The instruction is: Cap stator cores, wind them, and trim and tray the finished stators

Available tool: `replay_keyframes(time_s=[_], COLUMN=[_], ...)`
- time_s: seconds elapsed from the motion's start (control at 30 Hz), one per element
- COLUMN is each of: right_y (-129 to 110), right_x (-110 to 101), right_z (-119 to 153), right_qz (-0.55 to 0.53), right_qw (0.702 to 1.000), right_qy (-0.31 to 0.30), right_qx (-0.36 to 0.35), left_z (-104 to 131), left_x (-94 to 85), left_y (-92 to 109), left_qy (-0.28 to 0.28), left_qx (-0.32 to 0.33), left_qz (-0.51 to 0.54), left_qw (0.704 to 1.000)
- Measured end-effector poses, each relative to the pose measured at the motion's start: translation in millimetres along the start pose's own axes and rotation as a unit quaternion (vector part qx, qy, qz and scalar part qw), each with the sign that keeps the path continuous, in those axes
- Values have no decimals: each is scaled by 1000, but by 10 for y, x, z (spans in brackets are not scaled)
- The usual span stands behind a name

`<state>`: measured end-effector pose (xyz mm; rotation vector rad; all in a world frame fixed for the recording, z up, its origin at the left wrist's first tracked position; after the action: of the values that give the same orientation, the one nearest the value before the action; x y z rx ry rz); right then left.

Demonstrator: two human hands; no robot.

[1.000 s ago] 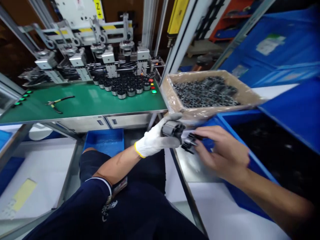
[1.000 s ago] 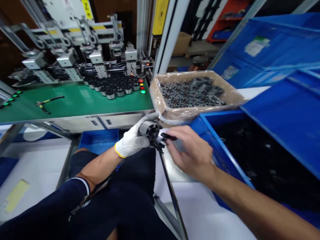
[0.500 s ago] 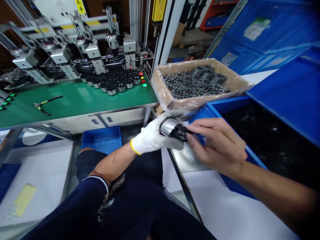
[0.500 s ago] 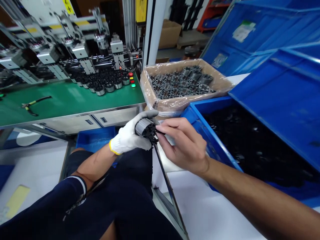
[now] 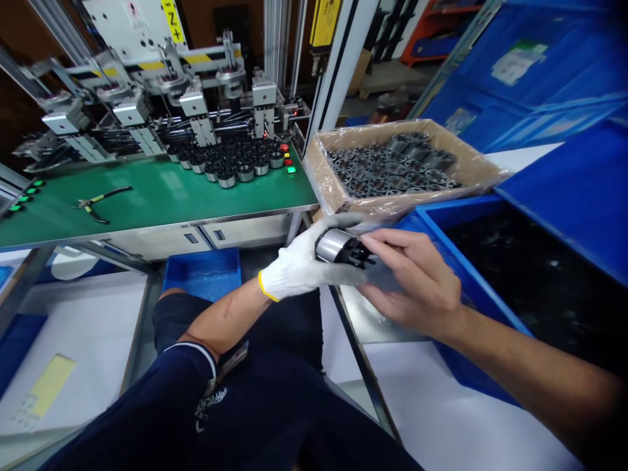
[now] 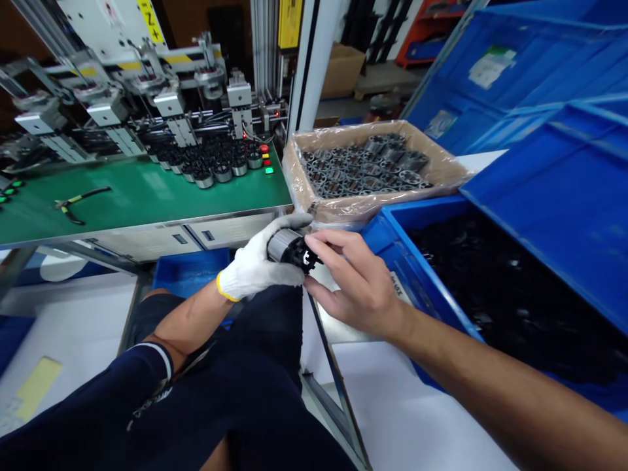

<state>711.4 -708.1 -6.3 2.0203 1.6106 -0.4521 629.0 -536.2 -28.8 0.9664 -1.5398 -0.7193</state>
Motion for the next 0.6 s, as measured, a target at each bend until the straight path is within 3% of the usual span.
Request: replay_keyframes(time_s=[0.3, 0.5, 0.6], right_y=[-19, -21, -28], right_x=[33, 28, 23], right_z=[49, 58, 60], right_qz=[7, -5, 13], right_qw=[1000, 999, 1000], right_qy=[17, -22, -24], right_qx=[3, 34, 2], left_z=[-9, -13, -19], left_x=[-11, -41, -62], left_y=[72, 19, -19], left_qy=[-33, -27, -26], left_qx=[-24, -31, -25], left_qz=[-55, -37, -24], left_qw=[998, 998, 999])
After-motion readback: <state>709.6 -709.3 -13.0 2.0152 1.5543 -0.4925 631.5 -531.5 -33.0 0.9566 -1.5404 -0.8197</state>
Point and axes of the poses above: each hand's wrist, its own z-axis away from the middle knuckle, its own x-axis out of the palm, y = z × x, the point moved 1 cm from there along -z, towards the middle knuckle, and after that the axes turned 13 degrees about z, right-handed, at the moved point
